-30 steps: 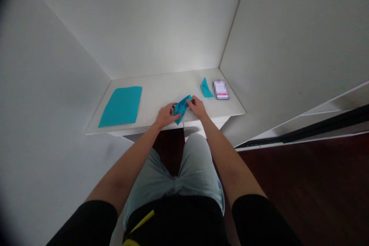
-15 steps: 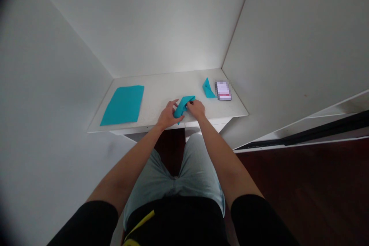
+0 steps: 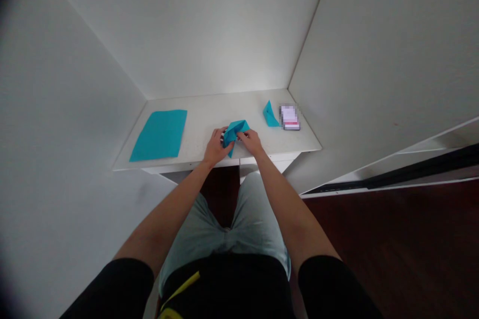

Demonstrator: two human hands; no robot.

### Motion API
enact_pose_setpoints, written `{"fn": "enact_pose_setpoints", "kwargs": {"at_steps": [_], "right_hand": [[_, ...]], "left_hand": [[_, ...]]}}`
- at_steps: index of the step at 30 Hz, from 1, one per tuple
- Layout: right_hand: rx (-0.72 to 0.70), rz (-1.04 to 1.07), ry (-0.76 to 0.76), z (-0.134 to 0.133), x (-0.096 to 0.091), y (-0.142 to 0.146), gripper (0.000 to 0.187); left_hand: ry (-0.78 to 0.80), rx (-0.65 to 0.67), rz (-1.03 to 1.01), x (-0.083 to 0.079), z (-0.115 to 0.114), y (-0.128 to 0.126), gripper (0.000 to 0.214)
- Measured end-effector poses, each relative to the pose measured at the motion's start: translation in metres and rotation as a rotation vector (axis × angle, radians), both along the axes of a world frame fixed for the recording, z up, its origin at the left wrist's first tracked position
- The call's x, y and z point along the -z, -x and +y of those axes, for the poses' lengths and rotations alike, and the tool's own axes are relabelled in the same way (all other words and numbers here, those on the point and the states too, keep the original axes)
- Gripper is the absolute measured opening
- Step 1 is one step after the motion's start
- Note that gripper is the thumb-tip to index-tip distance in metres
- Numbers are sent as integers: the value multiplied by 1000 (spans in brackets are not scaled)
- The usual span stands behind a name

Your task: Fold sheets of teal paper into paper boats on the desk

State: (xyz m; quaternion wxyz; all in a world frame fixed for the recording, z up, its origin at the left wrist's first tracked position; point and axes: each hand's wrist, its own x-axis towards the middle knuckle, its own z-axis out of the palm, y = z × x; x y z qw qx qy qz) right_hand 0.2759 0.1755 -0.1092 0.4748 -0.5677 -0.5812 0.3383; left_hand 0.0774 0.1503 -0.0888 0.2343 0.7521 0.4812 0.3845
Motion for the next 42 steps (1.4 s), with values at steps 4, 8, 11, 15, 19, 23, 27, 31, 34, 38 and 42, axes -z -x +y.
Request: {"fn": "enact_pose_setpoints", "kwargs": {"at_steps": [4, 8, 11, 15, 19, 23, 27, 31, 34, 38, 42], "right_hand": [[-30, -24, 17, 0, -2, 0, 34], [-58, -31, 19, -1, -3, -1, 34], [-55, -2, 4, -2, -3, -2, 34], [-32, 22, -11, -3, -3, -3, 35], [-8, 53, -24, -1, -1, -5, 37], [21, 105, -29, 2, 2, -6, 41], [38, 147, -40, 4, 4, -9, 42], [60, 170, -50, 4, 3, -12, 42], [80, 167, -57, 3, 3, -11, 41], [103, 137, -64, 2, 4, -8, 36], [88, 164, -52, 4, 7, -6, 38]], "left_hand": [[-16, 20, -5, -1, -2, 0, 65], [-4, 22, -2, 1, 0, 1, 77], [41, 13, -40, 6, 7, 2, 68], [97, 13, -159, 11, 18, 3, 48], [144, -24, -229, 11, 22, 2, 40], [198, -57, -279, 7, 20, 2, 38], [232, -75, -322, 5, 19, 2, 39], [246, -113, -338, 5, 20, 2, 37], [246, -121, -347, 4, 21, 3, 32], [236, -126, -357, 4, 22, 5, 27], [243, -145, -339, 5, 22, 6, 28]]}}
